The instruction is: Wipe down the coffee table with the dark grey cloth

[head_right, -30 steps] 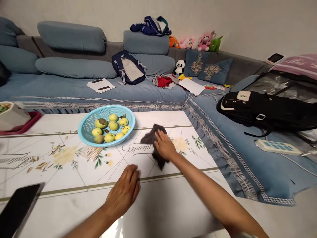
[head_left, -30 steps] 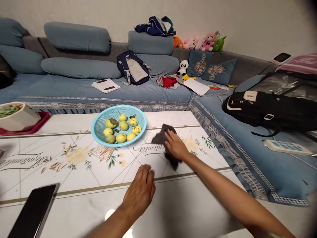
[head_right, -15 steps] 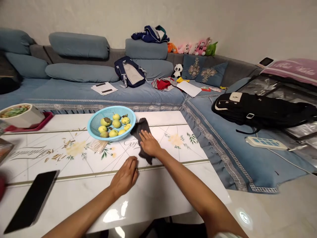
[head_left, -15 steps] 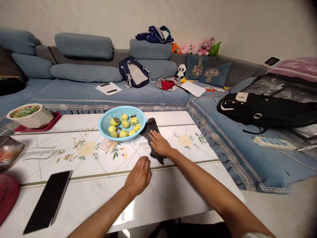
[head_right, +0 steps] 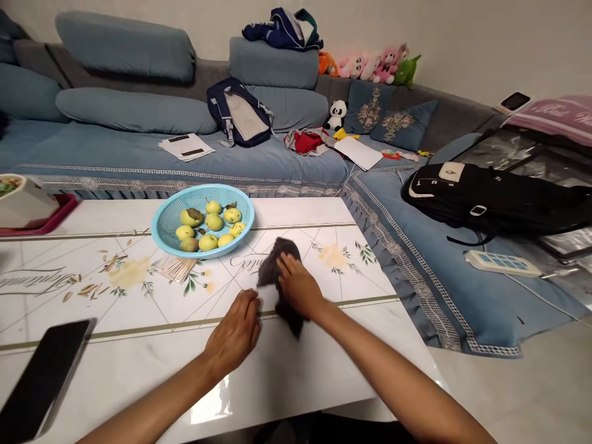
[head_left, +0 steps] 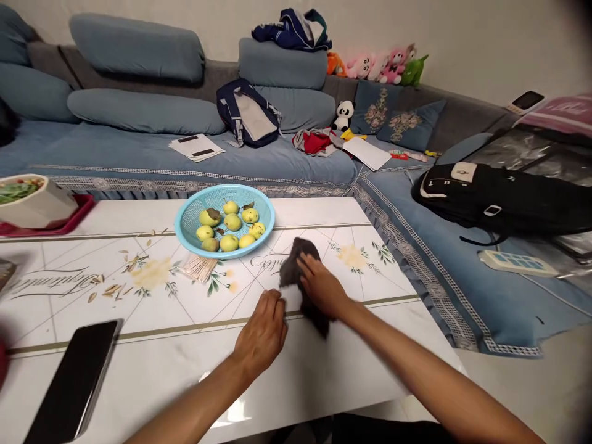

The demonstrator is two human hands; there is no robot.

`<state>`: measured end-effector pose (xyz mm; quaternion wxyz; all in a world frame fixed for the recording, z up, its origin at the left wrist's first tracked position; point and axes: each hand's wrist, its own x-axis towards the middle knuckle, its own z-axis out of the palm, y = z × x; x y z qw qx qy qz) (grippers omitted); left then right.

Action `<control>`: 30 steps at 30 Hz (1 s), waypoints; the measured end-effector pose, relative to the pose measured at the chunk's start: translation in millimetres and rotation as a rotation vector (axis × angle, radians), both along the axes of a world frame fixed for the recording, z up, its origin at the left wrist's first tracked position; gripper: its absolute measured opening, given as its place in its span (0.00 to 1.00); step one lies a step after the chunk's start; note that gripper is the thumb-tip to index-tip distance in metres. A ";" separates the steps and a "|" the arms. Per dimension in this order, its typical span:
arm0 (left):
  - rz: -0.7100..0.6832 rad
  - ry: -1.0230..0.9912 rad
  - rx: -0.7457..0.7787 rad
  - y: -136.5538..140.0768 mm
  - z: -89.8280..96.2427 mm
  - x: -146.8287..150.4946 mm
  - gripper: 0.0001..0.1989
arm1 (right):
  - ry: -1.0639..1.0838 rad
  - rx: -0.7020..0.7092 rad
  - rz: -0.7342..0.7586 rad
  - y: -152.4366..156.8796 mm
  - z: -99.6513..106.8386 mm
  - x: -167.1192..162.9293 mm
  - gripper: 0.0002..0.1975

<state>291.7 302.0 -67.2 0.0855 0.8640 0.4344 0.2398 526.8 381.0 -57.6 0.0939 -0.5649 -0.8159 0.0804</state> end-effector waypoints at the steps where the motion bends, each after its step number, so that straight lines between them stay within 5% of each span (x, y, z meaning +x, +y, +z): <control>1: -0.004 -0.002 -0.006 0.4 0.8 0.0 0.24 | -0.009 -0.037 -0.027 41.7 4.3 -12.8 0.31; 5: -0.029 -0.021 -0.051 2.8 11.4 -2.0 0.23 | 0.003 -0.124 -0.086 167.1 33.7 -57.1 0.32; 8: -0.040 -0.048 -0.085 4.3 19.8 -4.5 0.20 | 0.012 -0.124 -0.083 180.2 48.8 -70.6 0.32; 11: -0.039 -0.061 -0.095 4.4 22.9 -6.1 0.19 | 0.008 -0.111 -0.026 121.3 44.5 -58.9 0.31; 18: -0.045 -0.043 -0.050 0.6 18.0 -4.8 0.20 | 0.066 0.007 0.110 -128.0 10.5 26.7 0.30; 20: -0.039 -0.033 -0.040 0.2 15.5 -4.0 0.20 | 0.067 0.027 0.098 -170.3 7.2 41.2 0.32; 22: -0.037 -0.016 -0.026 0.3 12.4 -3.2 0.21 | 0.062 0.048 0.075 -179.4 4.4 43.7 0.33; 25: -0.034 0.014 0.015 0.4 6.4 -2.1 0.25 | 0.035 0.051 0.045 -129.5 -0.2 29.2 0.31; 30: 0.002 0.044 0.060 -1.8 -3.0 -1.8 0.30 | 0.016 -0.002 -0.028 56.9 1.2 -15.6 0.31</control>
